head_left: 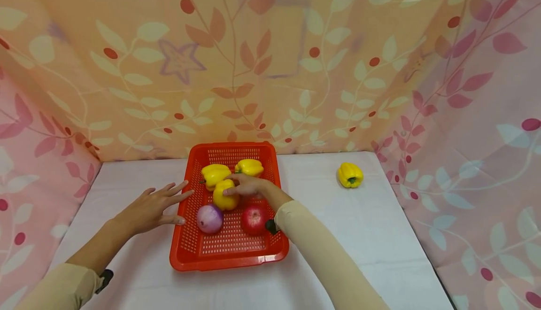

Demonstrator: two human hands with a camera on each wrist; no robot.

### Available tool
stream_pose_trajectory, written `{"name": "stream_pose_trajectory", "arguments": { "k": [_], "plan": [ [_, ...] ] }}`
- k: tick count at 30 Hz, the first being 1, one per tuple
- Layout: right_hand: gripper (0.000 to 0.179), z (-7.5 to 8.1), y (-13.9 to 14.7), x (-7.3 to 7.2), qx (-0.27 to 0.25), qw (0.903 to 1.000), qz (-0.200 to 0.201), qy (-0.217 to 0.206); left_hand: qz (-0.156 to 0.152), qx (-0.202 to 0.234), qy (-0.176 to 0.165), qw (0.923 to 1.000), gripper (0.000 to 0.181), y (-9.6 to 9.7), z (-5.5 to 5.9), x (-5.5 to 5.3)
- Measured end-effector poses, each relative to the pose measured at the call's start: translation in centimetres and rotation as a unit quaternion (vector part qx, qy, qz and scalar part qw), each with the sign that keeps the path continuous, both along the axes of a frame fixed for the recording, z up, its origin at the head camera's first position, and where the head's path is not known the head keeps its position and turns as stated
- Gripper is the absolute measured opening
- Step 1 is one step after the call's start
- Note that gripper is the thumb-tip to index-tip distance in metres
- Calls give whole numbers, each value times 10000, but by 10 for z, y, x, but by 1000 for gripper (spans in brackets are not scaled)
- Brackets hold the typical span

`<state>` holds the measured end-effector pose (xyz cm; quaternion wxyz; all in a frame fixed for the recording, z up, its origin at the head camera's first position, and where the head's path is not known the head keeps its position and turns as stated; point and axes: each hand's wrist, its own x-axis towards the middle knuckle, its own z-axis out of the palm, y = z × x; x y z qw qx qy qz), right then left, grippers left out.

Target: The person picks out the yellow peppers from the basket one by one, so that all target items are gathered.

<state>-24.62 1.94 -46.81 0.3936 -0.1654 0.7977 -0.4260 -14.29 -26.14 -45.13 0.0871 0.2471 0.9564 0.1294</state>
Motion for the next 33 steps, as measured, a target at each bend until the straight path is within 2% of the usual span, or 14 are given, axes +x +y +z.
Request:
{"name": "stream_pose_trajectory", "arguments": {
  "k": [12, 17, 22, 26, 33],
  "plan": [
    [74, 22, 15, -2, -323, 9979, -374, -422, -70, 60, 30, 10000, 76, -1, 0, 1],
    [64, 36, 26, -1, -682, 9951, -428, -568, -49, 78, 36, 10000, 77, 1, 0, 2],
    [53, 45, 48, -3, -1027, 9935, -240, -439, -83, 133, 61, 9999, 78, 0, 0, 2],
    [51, 51, 72, -7, -1094, 9935, -203, -220, -72, 94, 27, 9999, 78, -1, 0, 2],
    [46, 64, 116, -19, -971, 9937, -508, -248, -51, 128, 67, 9999, 78, -1, 0, 2]
  ]
}}
